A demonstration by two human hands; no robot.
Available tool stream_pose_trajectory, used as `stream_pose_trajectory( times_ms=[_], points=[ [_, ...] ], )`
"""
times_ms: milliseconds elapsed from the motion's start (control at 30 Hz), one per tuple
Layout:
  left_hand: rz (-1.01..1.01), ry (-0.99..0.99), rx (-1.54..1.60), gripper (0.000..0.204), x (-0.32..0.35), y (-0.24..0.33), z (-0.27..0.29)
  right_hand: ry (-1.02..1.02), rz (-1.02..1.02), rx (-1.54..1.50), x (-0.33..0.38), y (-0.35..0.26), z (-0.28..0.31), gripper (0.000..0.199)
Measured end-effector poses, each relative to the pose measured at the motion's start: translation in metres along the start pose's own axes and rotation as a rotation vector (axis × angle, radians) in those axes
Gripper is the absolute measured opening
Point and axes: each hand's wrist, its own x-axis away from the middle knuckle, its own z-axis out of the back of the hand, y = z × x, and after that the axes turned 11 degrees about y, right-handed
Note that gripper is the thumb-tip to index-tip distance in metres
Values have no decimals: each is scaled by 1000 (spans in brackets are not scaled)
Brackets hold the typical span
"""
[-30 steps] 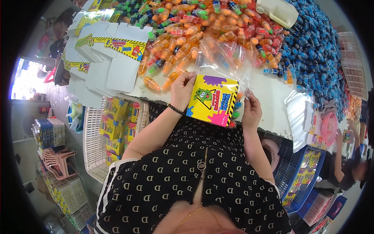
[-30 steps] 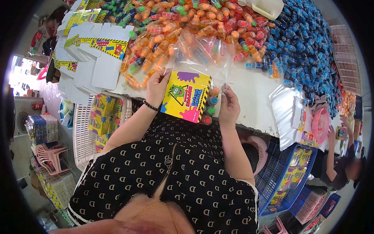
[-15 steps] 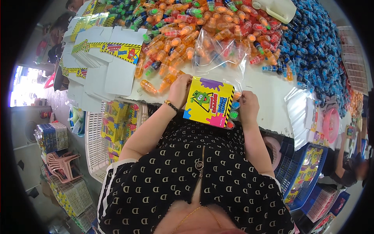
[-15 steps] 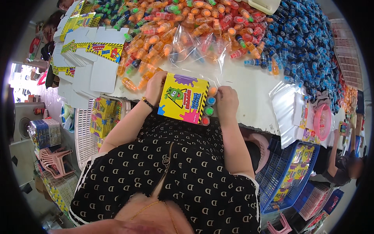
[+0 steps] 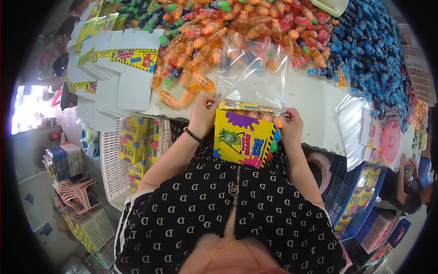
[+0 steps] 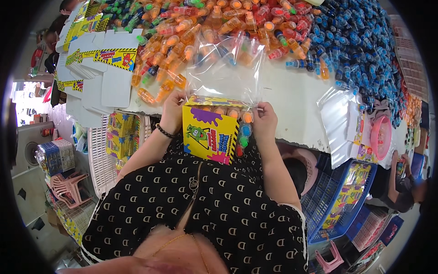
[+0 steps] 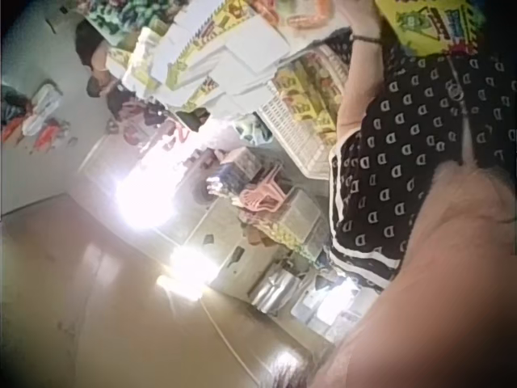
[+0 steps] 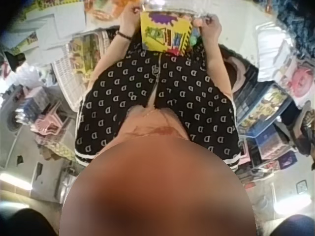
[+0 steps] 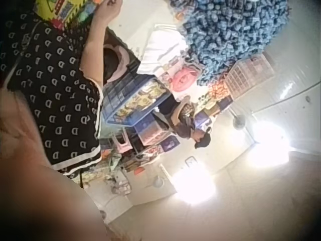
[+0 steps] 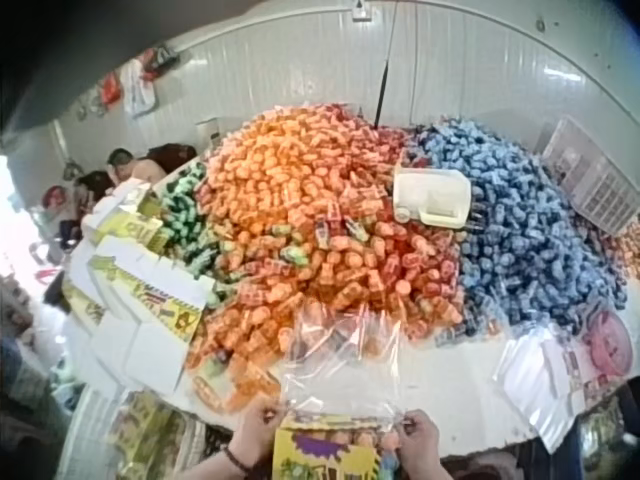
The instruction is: Sorting small jelly cups from a large pile and arranging them into boxes, then placing the boxes into plastic bags.
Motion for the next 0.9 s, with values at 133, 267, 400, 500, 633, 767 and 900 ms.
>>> stream_pose_trajectory(
  times_ms=[133, 267, 400, 500, 633, 767, 900],
  points=[
    [30, -211, -152, 12, 4, 8, 20, -205, -10, 441, 0, -30, 13, 18],
    [-114, -242, -306, 12, 14, 24, 21, -316, 310, 746, 11, -68, 24, 23],
    [-351, -113, -427, 11, 16, 33, 10, -155, 747, 622, 19, -136, 18, 34],
    [-486, 32, -304, 12, 8, 32, 4, -372, 1031, 602, 38, -176, -6, 37],
    [-723, 3, -416, 18, -10, 22, 8, -682, 942, 710, 42, -154, -14, 41],
    [-891, -40, -450, 19, -17, 37, 9, -677, 876, 721, 45, -122, -12, 42],
    [-866, -122, -370, 13, -15, 61, 15, -643, 876, 713, 49, -113, -13, 42]
  ],
)
